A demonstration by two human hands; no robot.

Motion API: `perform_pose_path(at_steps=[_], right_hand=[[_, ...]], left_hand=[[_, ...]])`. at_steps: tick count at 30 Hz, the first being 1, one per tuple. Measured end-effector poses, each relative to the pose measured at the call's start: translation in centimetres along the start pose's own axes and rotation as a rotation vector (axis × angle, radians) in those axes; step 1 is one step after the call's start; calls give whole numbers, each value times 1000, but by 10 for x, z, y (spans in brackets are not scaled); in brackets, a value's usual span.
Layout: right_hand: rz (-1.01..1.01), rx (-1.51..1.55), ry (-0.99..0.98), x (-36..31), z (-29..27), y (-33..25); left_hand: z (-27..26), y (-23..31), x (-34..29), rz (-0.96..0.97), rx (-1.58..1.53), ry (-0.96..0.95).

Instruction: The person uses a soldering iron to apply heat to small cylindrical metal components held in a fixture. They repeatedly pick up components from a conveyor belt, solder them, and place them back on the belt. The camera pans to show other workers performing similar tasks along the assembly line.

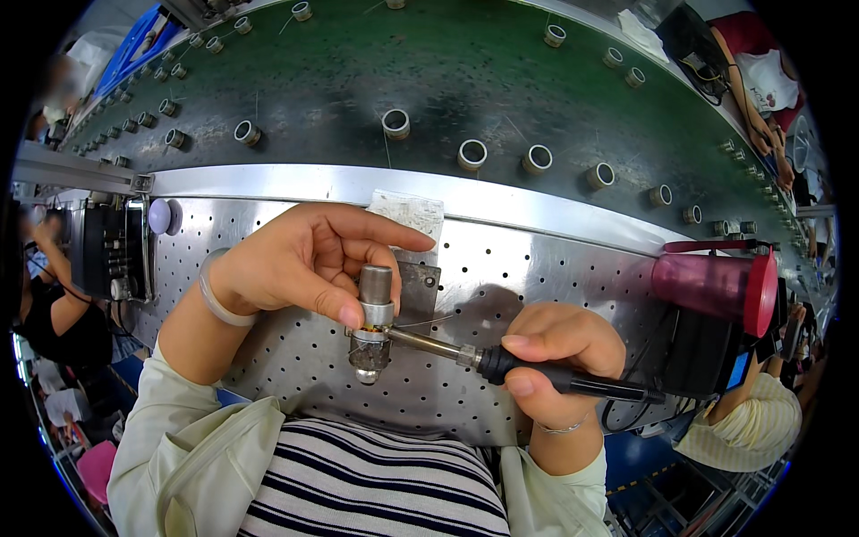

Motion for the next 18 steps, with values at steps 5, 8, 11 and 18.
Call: perform_pose_path(at_steps=[5,8,11,18], right_hand=[[-160,-110,-91,0,-1,-4],[-208,-133,-126,3,2,-9],[-238,-188,-139,3,3,-13],[-206,-139,-50,1,-3,-11]], left_hand=[[1,0,0,-8,-10,11],[1,0,1,-3,-6,13],[2,0,0,8,-26,11],[8,6,-1,-5,-14,25]])
Point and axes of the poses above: each hand's wrist, its own x-axis towards the middle knuckle, its own z-axis out of the palm, y = z × x, the point moved 6 cm from there along x, towards the middle knuckle, and after that the axes turned 6 degrees about -x, right-handed, at the moved point
